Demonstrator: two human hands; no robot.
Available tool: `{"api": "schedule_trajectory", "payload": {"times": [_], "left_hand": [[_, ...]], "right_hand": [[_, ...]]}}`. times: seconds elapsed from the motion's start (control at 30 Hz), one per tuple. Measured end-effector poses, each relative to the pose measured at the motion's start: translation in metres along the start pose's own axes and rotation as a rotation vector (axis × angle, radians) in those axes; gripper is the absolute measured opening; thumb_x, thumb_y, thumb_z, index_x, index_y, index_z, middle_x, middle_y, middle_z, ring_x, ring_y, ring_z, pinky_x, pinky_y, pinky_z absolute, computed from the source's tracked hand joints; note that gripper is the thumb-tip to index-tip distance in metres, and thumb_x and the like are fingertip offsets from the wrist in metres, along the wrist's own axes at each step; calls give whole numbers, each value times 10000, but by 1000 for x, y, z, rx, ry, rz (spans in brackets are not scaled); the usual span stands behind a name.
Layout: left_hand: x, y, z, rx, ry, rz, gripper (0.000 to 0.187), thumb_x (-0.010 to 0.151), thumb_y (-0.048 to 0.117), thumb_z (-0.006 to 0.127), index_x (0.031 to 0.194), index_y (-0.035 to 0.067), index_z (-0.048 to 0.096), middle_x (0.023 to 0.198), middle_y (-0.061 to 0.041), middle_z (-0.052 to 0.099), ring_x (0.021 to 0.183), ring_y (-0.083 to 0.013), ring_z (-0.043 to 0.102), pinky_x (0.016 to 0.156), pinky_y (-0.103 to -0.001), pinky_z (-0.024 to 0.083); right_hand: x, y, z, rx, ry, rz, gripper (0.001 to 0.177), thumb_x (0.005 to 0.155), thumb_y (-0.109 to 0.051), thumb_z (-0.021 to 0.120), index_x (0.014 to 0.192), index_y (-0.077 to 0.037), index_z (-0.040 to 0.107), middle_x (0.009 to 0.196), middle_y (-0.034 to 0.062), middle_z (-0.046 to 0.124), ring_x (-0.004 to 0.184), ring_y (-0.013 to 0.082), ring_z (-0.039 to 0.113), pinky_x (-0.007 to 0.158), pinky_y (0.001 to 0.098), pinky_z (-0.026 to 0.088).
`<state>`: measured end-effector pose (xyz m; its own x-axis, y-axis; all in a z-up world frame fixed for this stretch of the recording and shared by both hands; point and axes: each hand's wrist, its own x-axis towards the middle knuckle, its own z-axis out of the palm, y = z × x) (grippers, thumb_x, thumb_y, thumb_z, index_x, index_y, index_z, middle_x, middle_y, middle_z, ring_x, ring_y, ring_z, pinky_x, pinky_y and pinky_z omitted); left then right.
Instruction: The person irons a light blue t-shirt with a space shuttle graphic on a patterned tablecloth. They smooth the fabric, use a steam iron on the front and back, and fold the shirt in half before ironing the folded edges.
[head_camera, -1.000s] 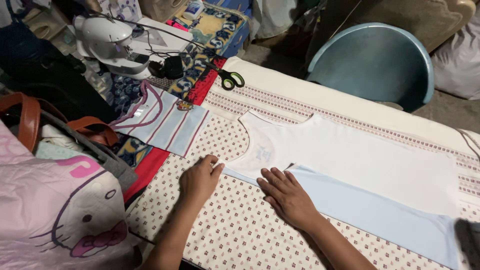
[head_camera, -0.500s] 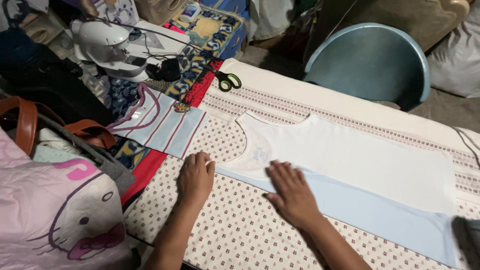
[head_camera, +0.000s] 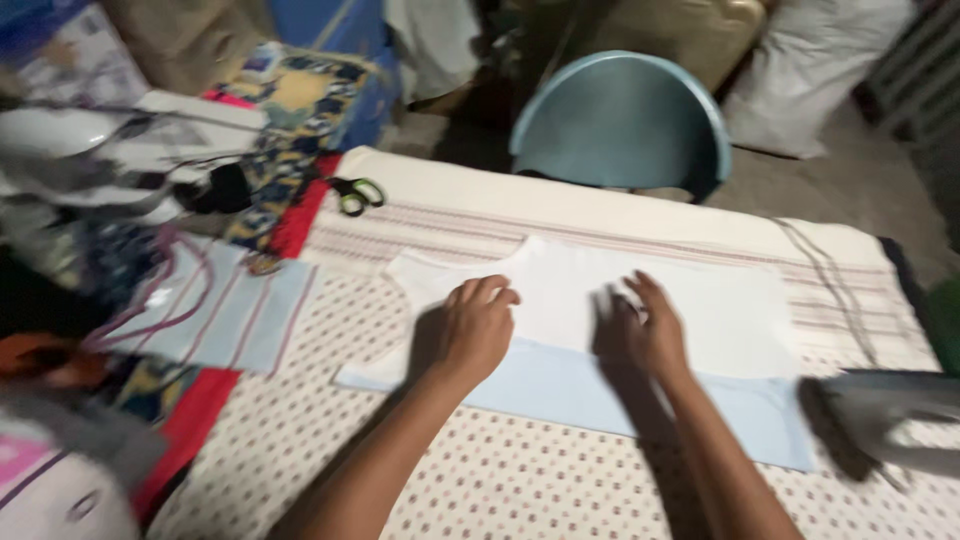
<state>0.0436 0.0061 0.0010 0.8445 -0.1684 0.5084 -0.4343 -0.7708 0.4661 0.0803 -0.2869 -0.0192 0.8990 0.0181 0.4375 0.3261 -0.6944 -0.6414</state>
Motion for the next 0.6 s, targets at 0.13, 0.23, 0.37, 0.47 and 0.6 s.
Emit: {"api": "schedule_trajectory", "payload": {"times": [0.13,0.23,0.37,0.47,0.6], "left_hand": [[57,-20,88,69,-93,150,197,949,137,646,1122,172,733,1320,-63,656,1235,-289,585,1043,-464,456],[97,-44,132,147,-118,184,302,889,197,682,1182,129,716,1303,-118,649,1186,-324,576,964,-490,466],[131,-58,135,166,-269,26,391,862,270,729,1222,120,695,1227,-105,659,1178,-327,572,964,-473,486],[141,-53,125,141,-385,-138,372,858,294,759,1196,151,700,1196,-98,656,1185,-328,557,975,-479,473],[132,-51,113,70,-284,-57,287,865,247,755,1125,130,717,1150,-96,679,1129,-321,588,952,-451,492]], "right_hand": [[31,83,-45,-550,-10,205,350,943,-29,567,1238,-126,729,1389,93,655,1164,359,666,991,456,537],[43,135,-68,-674,20,258,387,939,-3,532,1250,-135,722,1362,68,680,1118,367,675,955,467,547],[57,181,-90,-625,95,163,432,885,42,519,1243,-117,700,1389,102,637,1106,409,658,905,506,532],[64,184,-97,-663,-30,288,494,899,54,503,1303,-170,678,1359,145,592,1084,421,656,897,504,535],[70,173,-104,-716,-116,364,423,896,30,524,1233,-169,686,1383,158,564,1053,424,669,916,486,535]]}}
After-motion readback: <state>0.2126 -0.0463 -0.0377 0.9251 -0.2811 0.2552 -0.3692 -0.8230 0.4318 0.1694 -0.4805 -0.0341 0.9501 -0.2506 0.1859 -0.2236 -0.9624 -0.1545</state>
